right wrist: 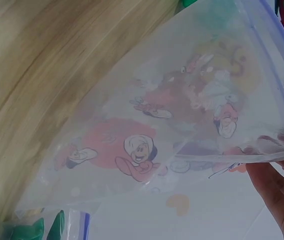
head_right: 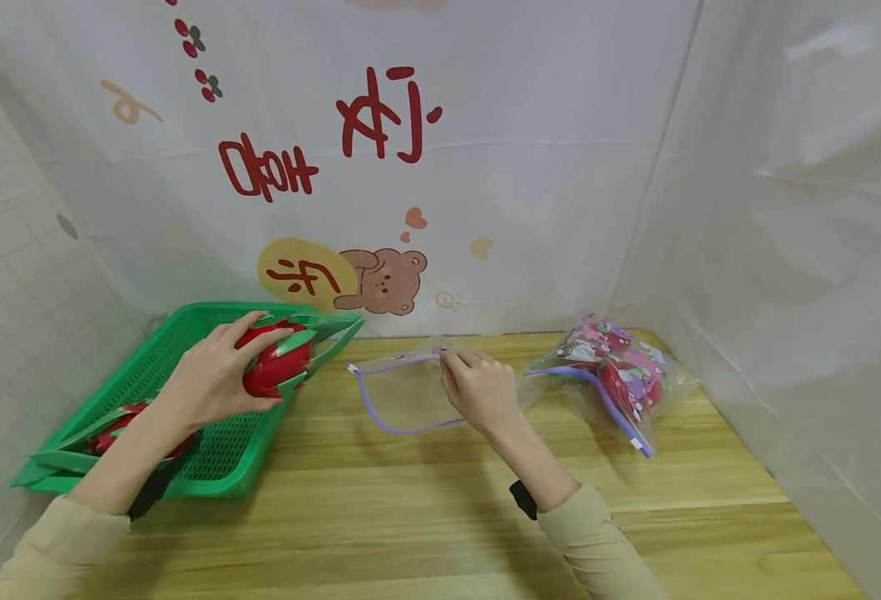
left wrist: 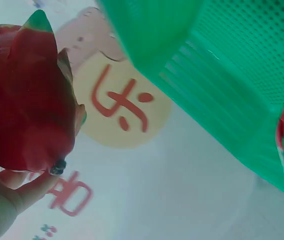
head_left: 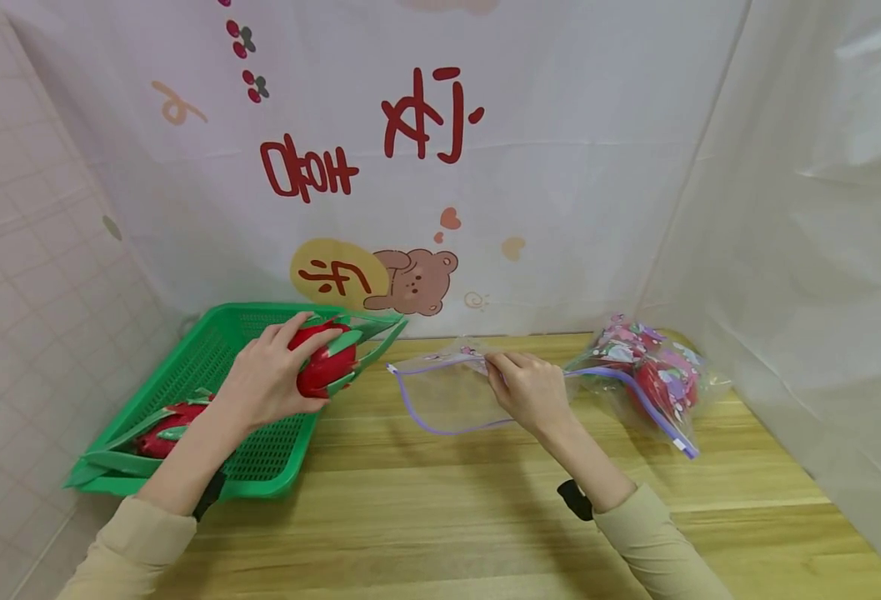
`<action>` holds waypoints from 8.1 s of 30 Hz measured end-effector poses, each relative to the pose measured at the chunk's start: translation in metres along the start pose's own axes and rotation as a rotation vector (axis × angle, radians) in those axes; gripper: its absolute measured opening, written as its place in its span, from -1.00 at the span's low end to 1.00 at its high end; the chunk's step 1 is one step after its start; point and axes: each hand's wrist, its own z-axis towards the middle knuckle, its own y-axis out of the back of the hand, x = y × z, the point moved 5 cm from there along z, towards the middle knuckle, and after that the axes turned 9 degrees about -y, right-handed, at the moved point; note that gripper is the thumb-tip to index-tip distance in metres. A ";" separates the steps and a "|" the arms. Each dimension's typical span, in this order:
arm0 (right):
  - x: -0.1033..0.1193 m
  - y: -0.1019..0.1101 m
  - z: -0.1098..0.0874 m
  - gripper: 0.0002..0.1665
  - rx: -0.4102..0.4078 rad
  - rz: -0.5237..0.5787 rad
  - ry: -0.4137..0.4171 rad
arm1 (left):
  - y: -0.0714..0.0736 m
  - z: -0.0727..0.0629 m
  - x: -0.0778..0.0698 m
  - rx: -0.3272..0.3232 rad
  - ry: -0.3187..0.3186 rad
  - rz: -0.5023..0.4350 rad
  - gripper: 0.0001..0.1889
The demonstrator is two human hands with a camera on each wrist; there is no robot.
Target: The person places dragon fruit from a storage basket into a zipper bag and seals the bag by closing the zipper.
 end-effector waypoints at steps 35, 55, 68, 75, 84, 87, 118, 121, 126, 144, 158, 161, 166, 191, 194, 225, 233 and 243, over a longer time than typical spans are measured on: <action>0.004 -0.001 0.004 -0.92 0.010 -0.008 -0.001 | -0.037 -0.001 -0.097 -0.082 -0.105 -0.076 -0.05; 0.013 0.003 0.004 -0.92 0.005 -0.004 0.013 | -0.048 0.013 -0.107 -0.095 -0.074 -0.077 -0.06; 0.017 0.000 0.001 -0.93 0.027 0.001 0.007 | -0.052 0.017 -0.109 -0.138 -0.048 -0.124 -0.11; 0.018 -0.001 0.003 -0.92 0.031 0.000 -0.025 | -0.057 0.019 -0.114 -0.130 -0.069 -0.116 -0.10; 0.020 -0.003 0.001 -0.91 0.039 -0.014 0.001 | -0.054 0.021 -0.114 -0.150 0.039 -0.236 -0.11; 0.020 -0.003 -0.001 -0.90 0.037 -0.003 0.008 | -0.053 0.021 -0.112 -0.146 0.097 -0.283 -0.12; 0.022 -0.009 -0.008 -0.91 0.088 0.096 -0.021 | -0.096 0.019 -0.123 -0.082 0.033 -0.070 -0.14; 0.021 -0.009 -0.014 -0.86 0.145 0.119 -0.016 | -0.100 0.019 -0.119 -0.096 0.077 -0.081 -0.14; 0.021 -0.011 -0.024 -0.77 0.236 0.124 -0.021 | -0.110 0.020 -0.115 -0.074 0.156 -0.144 -0.10; 0.011 -0.019 -0.027 -0.95 0.173 0.180 -0.029 | -0.127 0.003 -0.136 0.123 -0.232 0.062 -0.21; 0.009 -0.018 -0.030 -0.89 0.199 0.165 -0.042 | -0.125 0.002 -0.126 0.005 -0.293 -0.038 -0.32; 0.009 -0.019 -0.031 -0.88 0.207 0.161 -0.030 | -0.124 0.005 -0.120 0.004 -0.204 -0.123 -0.33; 0.009 -0.020 -0.032 -0.89 0.197 0.164 -0.015 | -0.125 0.008 -0.119 -0.001 -0.122 -0.144 -0.34; 0.003 -0.018 -0.027 -0.94 0.146 0.177 -0.042 | -0.139 0.004 -0.148 -0.014 -0.468 0.286 -0.50; 0.003 -0.017 -0.027 -0.94 0.138 0.174 -0.041 | -0.142 0.003 -0.146 -0.025 -0.492 0.295 -0.55; 0.006 -0.017 -0.027 -0.88 0.167 0.167 -0.039 | -0.155 0.024 -0.138 0.044 -0.565 0.251 -0.47; 0.006 -0.017 -0.027 -0.87 0.163 0.220 -0.017 | -0.159 0.026 -0.145 0.024 -0.547 0.390 -0.64; 0.008 -0.021 -0.024 -0.83 0.172 0.266 -0.022 | -0.153 0.025 -0.159 0.166 -0.388 0.441 -0.58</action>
